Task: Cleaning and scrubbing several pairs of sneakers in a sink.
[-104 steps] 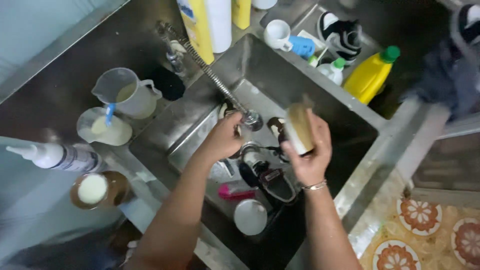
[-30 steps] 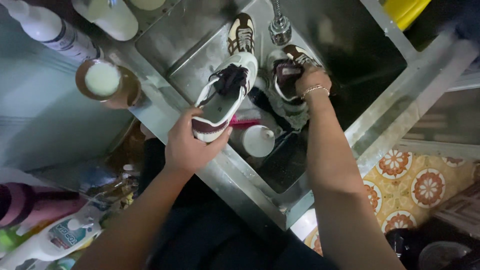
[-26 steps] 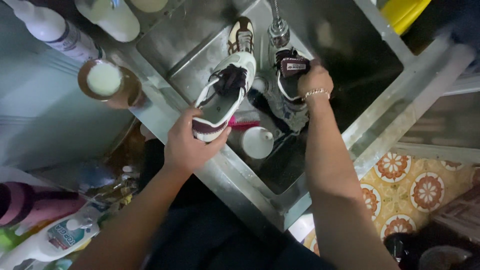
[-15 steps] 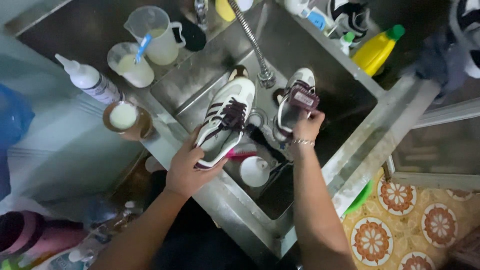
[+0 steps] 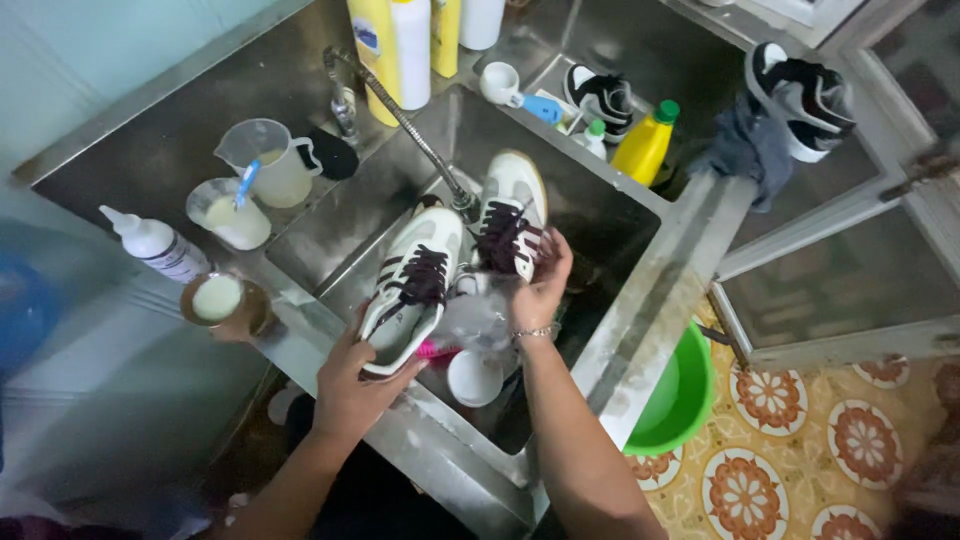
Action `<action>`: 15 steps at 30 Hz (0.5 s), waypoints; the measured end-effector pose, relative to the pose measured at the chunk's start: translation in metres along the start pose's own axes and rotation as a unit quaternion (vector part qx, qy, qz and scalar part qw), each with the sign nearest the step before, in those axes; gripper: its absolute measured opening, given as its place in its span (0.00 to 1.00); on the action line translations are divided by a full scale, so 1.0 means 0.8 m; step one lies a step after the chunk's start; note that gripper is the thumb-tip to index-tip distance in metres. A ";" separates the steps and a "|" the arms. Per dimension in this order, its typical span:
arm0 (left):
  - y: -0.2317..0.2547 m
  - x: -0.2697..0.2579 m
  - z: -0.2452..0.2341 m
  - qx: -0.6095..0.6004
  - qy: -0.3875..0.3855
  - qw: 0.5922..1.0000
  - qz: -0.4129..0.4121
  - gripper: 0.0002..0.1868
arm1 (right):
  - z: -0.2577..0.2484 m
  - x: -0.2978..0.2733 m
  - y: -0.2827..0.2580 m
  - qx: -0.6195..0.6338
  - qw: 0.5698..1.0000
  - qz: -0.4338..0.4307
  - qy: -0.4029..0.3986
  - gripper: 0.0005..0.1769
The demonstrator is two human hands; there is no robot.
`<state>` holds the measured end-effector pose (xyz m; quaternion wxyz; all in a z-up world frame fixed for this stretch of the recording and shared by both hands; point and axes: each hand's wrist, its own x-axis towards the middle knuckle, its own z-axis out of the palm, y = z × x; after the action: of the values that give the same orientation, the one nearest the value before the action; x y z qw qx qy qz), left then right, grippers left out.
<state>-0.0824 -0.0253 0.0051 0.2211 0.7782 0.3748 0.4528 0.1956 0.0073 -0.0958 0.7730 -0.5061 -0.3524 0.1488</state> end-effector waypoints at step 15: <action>-0.026 -0.038 0.008 -0.087 -0.002 0.996 0.002 0.28 | -0.007 0.005 -0.041 -0.357 0.891 -0.280 0.005 0.45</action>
<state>-0.0945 -0.0364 -0.0285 0.2880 0.7577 0.3317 0.4827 0.1979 -0.0088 -0.0662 0.5516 -0.6294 -0.5046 -0.2120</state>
